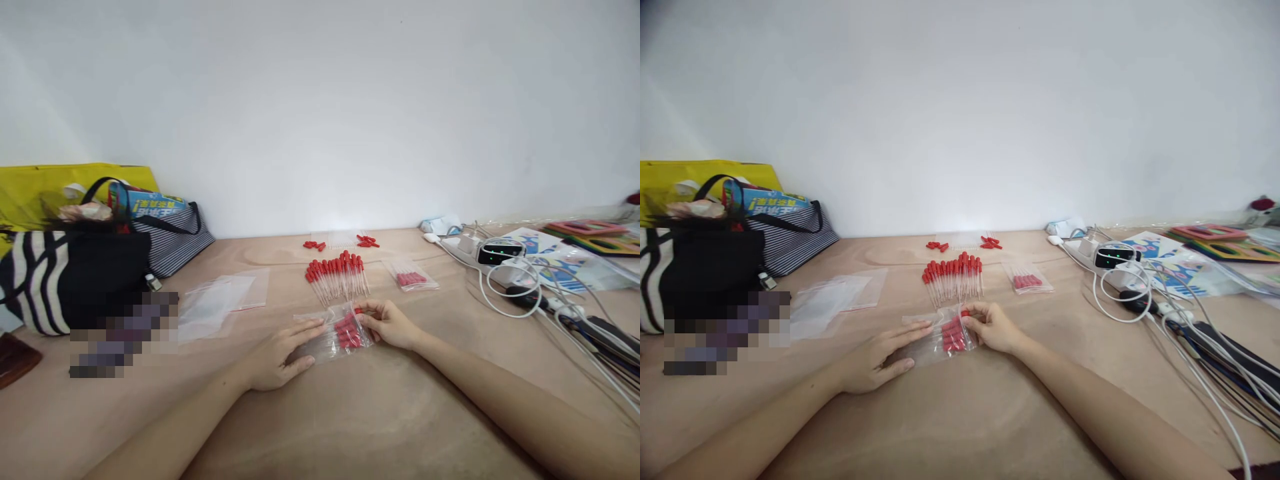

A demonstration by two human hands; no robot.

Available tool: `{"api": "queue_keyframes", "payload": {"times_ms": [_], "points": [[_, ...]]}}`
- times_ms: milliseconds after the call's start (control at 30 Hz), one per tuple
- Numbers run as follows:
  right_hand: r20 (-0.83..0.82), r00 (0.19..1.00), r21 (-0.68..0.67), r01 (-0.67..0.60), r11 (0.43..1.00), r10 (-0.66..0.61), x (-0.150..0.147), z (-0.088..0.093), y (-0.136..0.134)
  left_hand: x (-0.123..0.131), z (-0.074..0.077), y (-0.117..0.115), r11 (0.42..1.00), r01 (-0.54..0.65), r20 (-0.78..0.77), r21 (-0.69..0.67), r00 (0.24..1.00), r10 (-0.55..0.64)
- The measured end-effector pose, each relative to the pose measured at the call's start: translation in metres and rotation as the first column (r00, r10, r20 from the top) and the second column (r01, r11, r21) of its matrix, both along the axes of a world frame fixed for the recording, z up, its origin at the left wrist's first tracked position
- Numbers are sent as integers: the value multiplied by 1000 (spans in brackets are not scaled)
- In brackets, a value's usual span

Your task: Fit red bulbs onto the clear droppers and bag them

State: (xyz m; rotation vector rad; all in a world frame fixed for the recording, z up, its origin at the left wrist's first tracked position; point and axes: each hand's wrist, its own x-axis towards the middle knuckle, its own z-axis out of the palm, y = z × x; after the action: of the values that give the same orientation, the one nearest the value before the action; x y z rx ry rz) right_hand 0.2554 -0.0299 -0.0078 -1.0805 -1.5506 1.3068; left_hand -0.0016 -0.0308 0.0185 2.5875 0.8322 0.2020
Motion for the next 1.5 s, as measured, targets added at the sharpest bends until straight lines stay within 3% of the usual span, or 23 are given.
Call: {"api": "queue_keyframes", "payload": {"times_ms": [100,167,300,400,467,533,567,700,933,1067,1233,1300,1367,1400,1500], "points": [[43,996,-2,-82,997,82,-1,0,5,0,-1,1,1000,3,14,2,1000,-3],[44,997,-17,-68,998,68,-3,-2,9,0,-1,1,1000,2,19,0,1000,-2],[84,984,-8,160,987,-159,-11,-9,16,0,-1,0,1000,-11,14,1,1000,11],[176,937,107,288,952,-304,-14,-13,19,-1,-2,0,1000,-17,10,1,1000,17],[180,958,134,199,971,-222,-14,-12,19,-1,-2,0,1000,0,30,9,1000,0],[129,985,85,101,991,-111,-10,-9,19,0,-2,1,999,24,60,21,998,-25],[97,989,54,109,993,-114,-7,-8,19,0,-2,1,999,35,69,26,997,-37],[112,936,55,329,943,-333,5,-2,20,1,0,1,998,59,46,26,997,-60],[286,945,96,137,986,-159,-1,-10,21,5,4,0,990,134,64,40,989,-136],[130,987,72,85,994,-94,-7,-10,13,5,2,0,987,153,94,48,983,-157],[-141,990,105,19,994,-4,-2,11,3,3,0,1,990,77,162,119,982,-96],[-205,975,82,103,991,-85,13,21,6,0,-1,4,982,-15,178,188,984,-19],[-272,930,16,261,965,-247,35,27,14,-3,-2,10,953,-120,176,278,982,73],[-310,887,4,362,932,-343,48,28,19,-5,-3,13,929,-181,170,322,977,131],[-365,708,22,656,754,-605,82,21,37,-12,-7,25,821,-388,162,418,921,353]]}}
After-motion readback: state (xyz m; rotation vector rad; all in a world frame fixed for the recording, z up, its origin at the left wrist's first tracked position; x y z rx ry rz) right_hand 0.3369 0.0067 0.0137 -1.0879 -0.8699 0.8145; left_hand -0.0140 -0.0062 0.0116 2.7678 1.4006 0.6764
